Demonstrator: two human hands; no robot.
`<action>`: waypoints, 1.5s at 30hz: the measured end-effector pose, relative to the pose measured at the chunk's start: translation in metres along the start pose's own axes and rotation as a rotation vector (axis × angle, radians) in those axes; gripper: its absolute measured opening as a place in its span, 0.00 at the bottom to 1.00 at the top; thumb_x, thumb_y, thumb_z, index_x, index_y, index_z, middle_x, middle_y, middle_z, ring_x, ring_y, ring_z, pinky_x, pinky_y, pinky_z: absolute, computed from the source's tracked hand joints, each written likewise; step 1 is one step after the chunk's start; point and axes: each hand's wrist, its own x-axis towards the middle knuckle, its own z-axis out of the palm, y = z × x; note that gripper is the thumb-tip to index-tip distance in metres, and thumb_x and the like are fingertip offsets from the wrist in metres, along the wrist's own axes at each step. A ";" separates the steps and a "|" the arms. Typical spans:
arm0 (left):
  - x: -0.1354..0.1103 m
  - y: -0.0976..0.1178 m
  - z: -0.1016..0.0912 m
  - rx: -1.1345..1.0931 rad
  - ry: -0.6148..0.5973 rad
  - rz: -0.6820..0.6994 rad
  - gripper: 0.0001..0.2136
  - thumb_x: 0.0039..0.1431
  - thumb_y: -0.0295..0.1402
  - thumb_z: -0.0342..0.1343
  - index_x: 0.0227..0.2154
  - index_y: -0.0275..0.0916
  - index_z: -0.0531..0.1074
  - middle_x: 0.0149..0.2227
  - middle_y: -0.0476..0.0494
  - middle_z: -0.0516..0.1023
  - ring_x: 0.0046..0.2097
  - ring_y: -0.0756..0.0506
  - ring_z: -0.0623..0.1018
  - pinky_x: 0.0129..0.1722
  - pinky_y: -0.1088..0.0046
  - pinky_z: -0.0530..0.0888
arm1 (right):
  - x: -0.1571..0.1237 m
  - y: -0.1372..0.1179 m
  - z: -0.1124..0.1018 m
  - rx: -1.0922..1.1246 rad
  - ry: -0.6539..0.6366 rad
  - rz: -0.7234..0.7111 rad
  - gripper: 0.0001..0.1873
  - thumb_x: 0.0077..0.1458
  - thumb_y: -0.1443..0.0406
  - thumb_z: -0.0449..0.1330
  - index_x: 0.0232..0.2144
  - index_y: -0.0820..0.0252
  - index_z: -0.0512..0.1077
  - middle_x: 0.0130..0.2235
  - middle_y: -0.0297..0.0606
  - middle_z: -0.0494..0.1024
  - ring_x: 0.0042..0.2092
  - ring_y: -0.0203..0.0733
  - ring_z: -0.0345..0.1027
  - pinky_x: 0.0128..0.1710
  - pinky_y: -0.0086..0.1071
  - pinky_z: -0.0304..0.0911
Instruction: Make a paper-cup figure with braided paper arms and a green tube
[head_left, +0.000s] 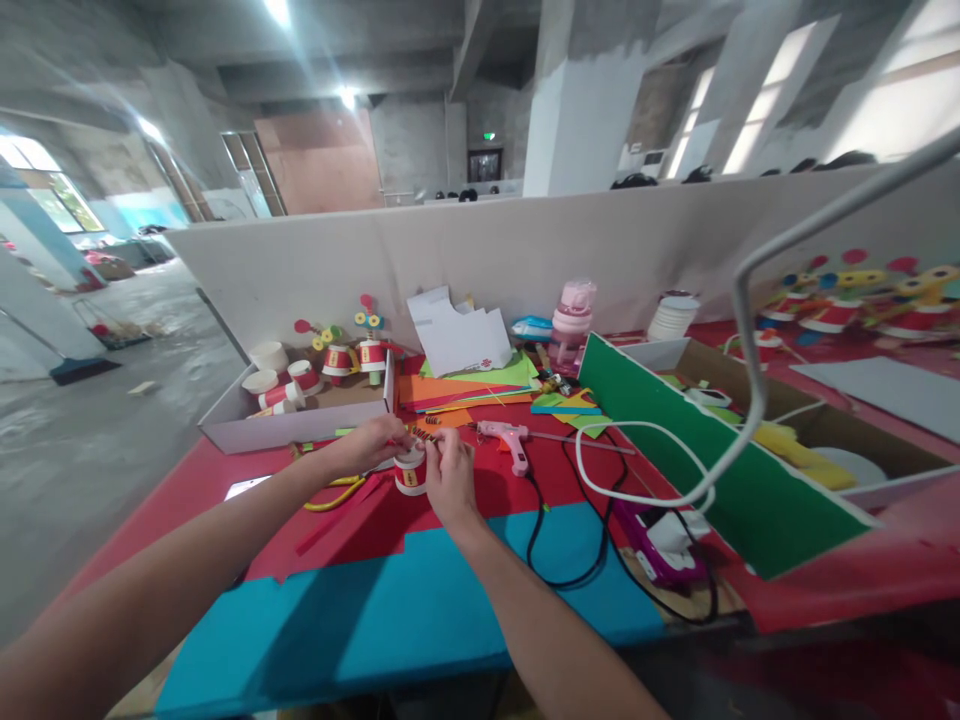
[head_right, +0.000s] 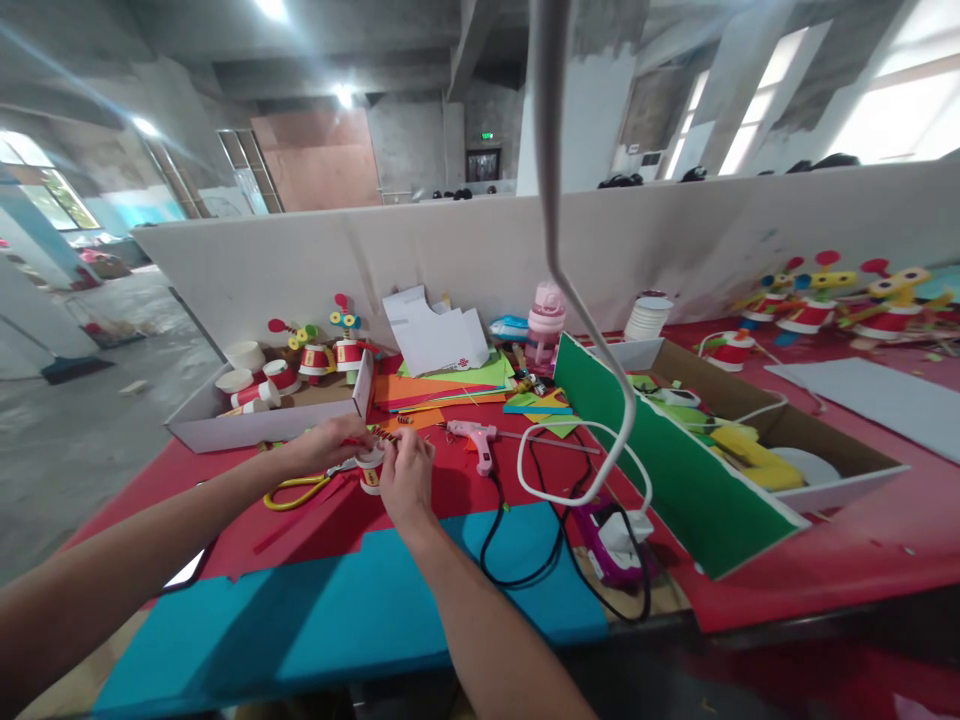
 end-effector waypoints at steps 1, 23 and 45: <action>0.000 0.001 -0.001 -0.004 0.000 -0.010 0.09 0.64 0.33 0.49 0.36 0.38 0.73 0.34 0.43 0.75 0.38 0.48 0.72 0.40 0.73 0.68 | 0.000 0.000 0.000 0.006 0.001 0.005 0.05 0.63 0.64 0.48 0.39 0.56 0.62 0.37 0.40 0.76 0.40 0.46 0.68 0.44 0.39 0.58; 0.005 0.007 -0.002 0.023 0.001 -0.077 0.07 0.60 0.28 0.51 0.33 0.38 0.75 0.34 0.43 0.76 0.39 0.47 0.74 0.41 0.73 0.70 | 0.001 0.001 0.000 0.018 -0.007 0.015 0.05 0.63 0.65 0.47 0.39 0.57 0.61 0.37 0.41 0.76 0.40 0.46 0.69 0.44 0.39 0.58; 0.015 0.024 -0.002 0.182 -0.106 -0.324 0.06 0.53 0.25 0.53 0.31 0.39 0.74 0.35 0.44 0.78 0.43 0.44 0.74 0.46 0.67 0.64 | 0.000 0.000 0.000 -0.020 -0.016 0.014 0.05 0.63 0.65 0.47 0.40 0.57 0.61 0.38 0.41 0.76 0.40 0.46 0.69 0.45 0.39 0.58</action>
